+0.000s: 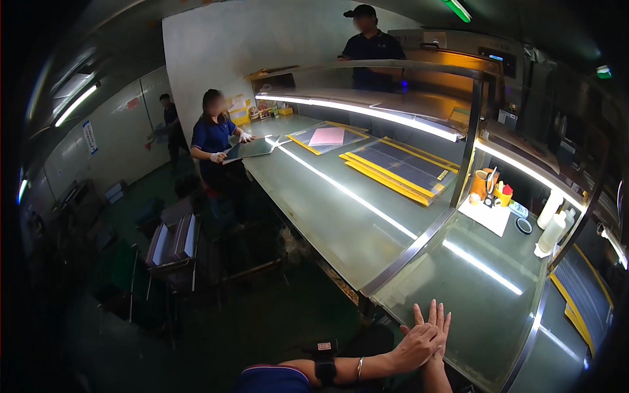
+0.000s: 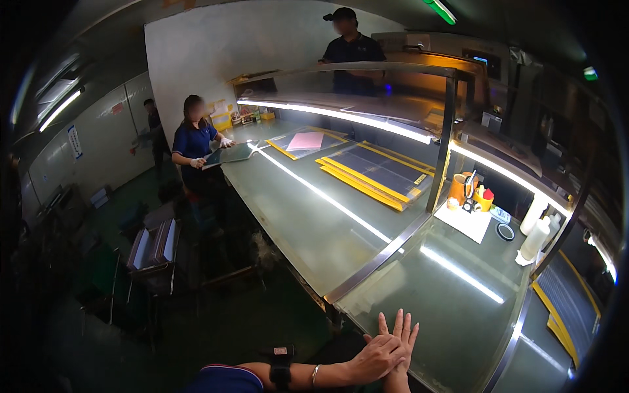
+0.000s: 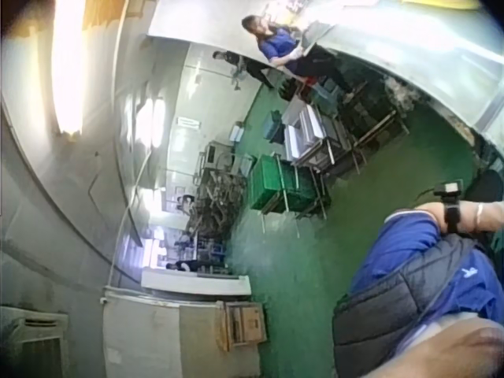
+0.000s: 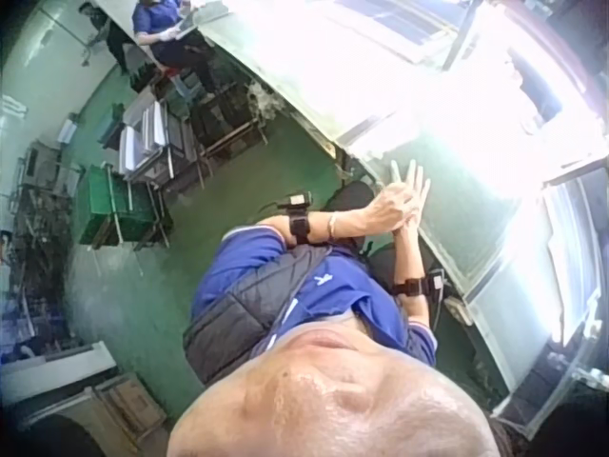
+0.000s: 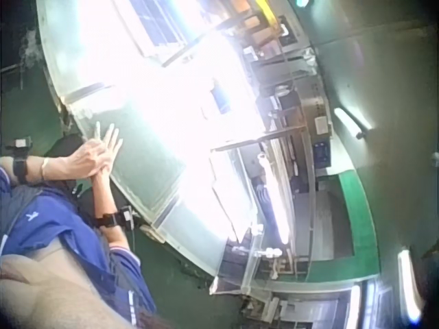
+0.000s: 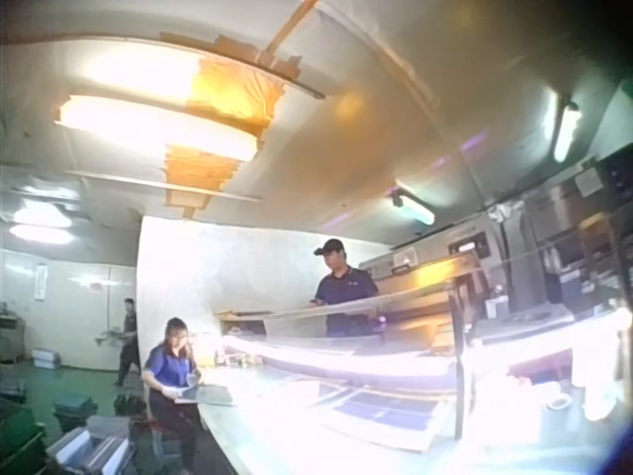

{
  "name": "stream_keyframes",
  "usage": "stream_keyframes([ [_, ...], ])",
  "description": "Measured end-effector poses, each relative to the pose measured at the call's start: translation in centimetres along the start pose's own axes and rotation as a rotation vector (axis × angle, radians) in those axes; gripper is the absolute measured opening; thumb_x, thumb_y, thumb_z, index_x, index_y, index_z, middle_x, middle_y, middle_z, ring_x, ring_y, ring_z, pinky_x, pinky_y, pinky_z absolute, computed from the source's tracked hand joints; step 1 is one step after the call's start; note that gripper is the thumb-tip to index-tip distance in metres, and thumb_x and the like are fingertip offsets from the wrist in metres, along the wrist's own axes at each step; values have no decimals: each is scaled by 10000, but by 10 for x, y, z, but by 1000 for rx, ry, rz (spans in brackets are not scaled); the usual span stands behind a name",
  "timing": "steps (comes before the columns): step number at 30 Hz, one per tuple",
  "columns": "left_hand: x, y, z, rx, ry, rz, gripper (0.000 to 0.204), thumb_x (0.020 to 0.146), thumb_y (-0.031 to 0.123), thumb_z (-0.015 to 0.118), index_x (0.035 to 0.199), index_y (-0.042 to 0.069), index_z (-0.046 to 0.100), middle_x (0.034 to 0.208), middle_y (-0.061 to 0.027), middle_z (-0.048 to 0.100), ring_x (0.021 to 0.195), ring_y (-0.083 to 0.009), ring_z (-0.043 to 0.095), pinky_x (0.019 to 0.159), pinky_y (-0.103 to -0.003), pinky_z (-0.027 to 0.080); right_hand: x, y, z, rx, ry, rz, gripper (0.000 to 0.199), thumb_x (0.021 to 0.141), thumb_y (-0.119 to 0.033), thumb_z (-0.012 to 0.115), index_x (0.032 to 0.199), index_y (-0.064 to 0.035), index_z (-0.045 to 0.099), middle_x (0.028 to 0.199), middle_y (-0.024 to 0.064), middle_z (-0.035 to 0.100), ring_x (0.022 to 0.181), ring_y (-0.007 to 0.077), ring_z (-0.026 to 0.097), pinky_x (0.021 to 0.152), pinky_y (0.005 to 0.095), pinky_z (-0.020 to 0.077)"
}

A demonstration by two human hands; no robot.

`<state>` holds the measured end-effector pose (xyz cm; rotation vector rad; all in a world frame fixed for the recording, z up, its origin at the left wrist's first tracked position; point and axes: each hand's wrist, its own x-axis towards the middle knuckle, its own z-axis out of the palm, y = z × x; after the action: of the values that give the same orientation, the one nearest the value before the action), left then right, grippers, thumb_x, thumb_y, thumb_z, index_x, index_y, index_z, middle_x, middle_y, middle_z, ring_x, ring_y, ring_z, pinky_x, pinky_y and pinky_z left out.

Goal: Inspect and sort panels at a workstation while recording data on a log sheet.

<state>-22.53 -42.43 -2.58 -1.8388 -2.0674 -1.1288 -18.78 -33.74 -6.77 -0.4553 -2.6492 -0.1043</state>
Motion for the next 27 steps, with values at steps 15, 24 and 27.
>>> stream_keyframes([
  [15,3,-1,3,397,12,-98,522,848,397,532,1012,-98,556,1031,-238,568,1056,-319,508,963,-395,357,0,3,2,-78,-36,-16,473,908,-338,402,1375,-266,372,1430,185,296,1342,355,244,1070,552,187],
  [24,8,11,-2,376,-288,-121,365,760,314,588,888,-27,621,908,-181,607,893,-315,541,825,-422,400,0,-1,-3,-87,30,-39,648,790,-611,485,1343,-279,426,1418,189,309,1321,361,274,1070,532,204],
  [27,6,7,4,436,-236,-66,329,761,270,582,877,-35,624,894,-187,612,861,-298,550,808,-408,409,0,-2,-5,-50,31,-37,639,791,-602,491,1332,-266,445,1408,194,323,1310,365,294,1065,536,214],
])
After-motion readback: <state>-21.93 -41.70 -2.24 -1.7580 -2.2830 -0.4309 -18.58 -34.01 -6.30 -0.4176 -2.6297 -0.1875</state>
